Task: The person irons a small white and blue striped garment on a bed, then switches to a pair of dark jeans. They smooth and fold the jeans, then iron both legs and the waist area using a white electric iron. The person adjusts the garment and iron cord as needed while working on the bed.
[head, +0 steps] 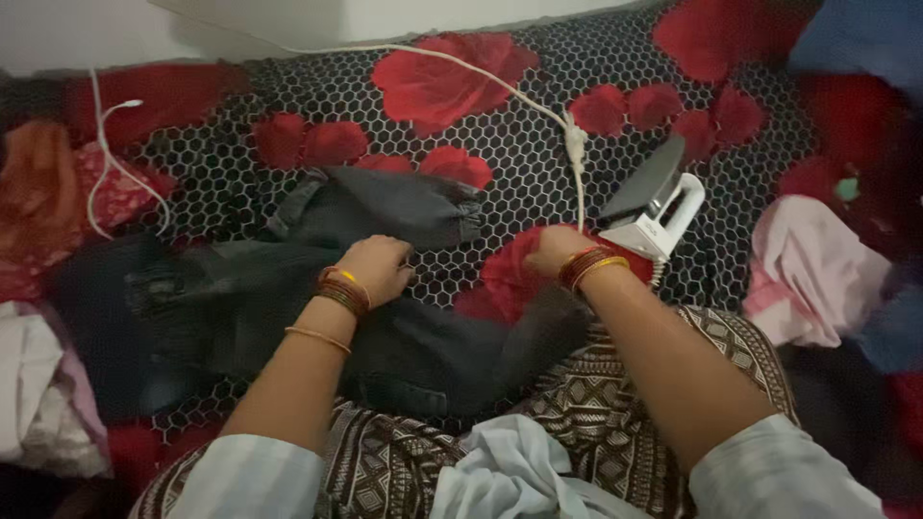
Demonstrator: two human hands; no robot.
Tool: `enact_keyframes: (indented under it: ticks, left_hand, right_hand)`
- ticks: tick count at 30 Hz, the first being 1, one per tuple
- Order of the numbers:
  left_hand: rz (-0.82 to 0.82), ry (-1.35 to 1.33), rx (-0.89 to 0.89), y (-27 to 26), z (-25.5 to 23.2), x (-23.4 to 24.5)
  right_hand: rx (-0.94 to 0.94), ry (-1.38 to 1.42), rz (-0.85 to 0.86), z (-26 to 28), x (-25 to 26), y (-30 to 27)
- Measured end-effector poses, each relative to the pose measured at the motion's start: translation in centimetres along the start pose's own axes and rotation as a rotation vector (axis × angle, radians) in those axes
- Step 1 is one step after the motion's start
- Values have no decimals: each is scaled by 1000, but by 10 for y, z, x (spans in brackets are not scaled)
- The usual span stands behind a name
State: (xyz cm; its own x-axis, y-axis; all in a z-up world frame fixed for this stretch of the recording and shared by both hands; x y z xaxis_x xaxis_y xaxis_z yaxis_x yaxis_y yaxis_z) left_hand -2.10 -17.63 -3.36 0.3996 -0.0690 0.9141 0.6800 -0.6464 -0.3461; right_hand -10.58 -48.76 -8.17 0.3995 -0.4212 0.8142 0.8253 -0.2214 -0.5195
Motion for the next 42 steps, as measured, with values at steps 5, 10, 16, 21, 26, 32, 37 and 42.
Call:
enact_keyframes:
  ticks: [5,10,16,21,26,32,37,42]
  left_hand:
    - [-52,44,-179,6,-19,-17]
    - [29,146,-101,10,-22,-34]
    - [-74,-37,-117,6,-34,-26]
    - [-120,-1113,162,-2,-56,2]
    - [-17,-1697,129,-13,-73,17]
    - [-236,-1752,58,9,-58,-7]
    - [-367,-1837,87,33,-37,-27]
    - [-690,-1338,133,39,-40,-30]
  right_hand:
    - [-73,-144,151,-3,1,-30]
    - [-48,-169,233,-18,-14,-26]
    - [181,-91,43,3,-18,-31]
    - [529,368,-560,60,21,-87]
    - [1095,141,-734,104,27,-138]
    - [1129,-57,-828,107,25,-145]
    - [1193,152,-729,103,30,-139]
    - [688,767,-786,95,22,-118]
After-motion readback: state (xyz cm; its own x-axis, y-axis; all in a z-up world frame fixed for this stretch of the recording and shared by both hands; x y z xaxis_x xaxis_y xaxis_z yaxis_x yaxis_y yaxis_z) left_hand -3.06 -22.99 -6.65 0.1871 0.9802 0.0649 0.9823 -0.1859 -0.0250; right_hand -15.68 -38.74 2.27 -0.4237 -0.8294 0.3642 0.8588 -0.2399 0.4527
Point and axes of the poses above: each hand's wrist, its own y-axis towards the middle knuckle, its own x-axis out of the back of the hand, z = x × y, the point moved 2 cm from there along y, towards the middle knuckle, and after that the axes turned 2 degrees about y, right-handed, at the moved point
